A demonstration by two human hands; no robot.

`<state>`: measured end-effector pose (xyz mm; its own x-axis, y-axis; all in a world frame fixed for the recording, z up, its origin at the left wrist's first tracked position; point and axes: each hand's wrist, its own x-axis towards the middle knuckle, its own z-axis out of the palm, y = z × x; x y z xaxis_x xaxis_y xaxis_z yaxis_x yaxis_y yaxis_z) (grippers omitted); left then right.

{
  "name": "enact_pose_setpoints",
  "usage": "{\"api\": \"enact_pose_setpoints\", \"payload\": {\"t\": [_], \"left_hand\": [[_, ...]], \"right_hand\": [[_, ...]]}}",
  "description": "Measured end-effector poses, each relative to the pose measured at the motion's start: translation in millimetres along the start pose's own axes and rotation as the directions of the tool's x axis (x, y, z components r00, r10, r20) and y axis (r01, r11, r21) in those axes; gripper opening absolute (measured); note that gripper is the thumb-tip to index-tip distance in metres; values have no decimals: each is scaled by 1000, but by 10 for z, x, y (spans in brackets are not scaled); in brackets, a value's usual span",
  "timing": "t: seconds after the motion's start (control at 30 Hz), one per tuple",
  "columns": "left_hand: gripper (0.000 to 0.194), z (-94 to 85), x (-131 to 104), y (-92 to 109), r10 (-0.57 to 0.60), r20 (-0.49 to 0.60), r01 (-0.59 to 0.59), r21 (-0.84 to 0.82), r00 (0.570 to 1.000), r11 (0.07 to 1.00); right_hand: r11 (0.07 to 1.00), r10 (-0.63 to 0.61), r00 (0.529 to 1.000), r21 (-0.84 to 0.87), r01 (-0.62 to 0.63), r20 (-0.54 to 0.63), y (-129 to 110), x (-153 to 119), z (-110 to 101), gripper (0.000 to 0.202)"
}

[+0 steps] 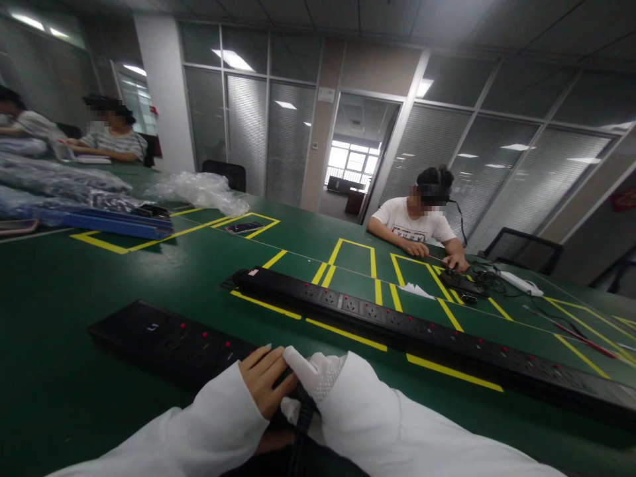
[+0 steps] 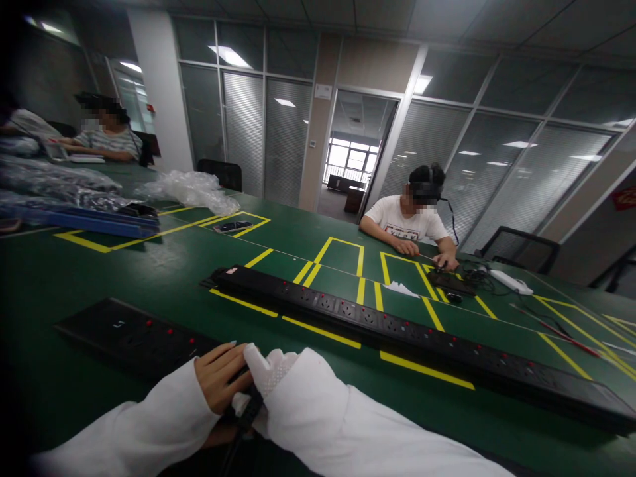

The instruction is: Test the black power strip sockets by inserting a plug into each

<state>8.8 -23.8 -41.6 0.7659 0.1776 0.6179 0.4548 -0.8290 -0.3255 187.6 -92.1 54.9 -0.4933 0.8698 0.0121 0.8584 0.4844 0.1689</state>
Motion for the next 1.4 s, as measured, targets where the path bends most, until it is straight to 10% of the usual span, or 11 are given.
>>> {"api": "enact_pose_setpoints", "payload": {"t": [0.83, 1.4], "left_hand": [[56, -125, 43, 38, -100, 75, 113, -200, 992, 973], [33, -42, -3, 18, -49, 41, 53, -99, 998, 994]], "right_hand": [[994, 46, 999, 103, -44, -14, 5, -4, 49, 63], [992, 49, 999, 118, -50, 12, 9, -15, 13, 65]]}}
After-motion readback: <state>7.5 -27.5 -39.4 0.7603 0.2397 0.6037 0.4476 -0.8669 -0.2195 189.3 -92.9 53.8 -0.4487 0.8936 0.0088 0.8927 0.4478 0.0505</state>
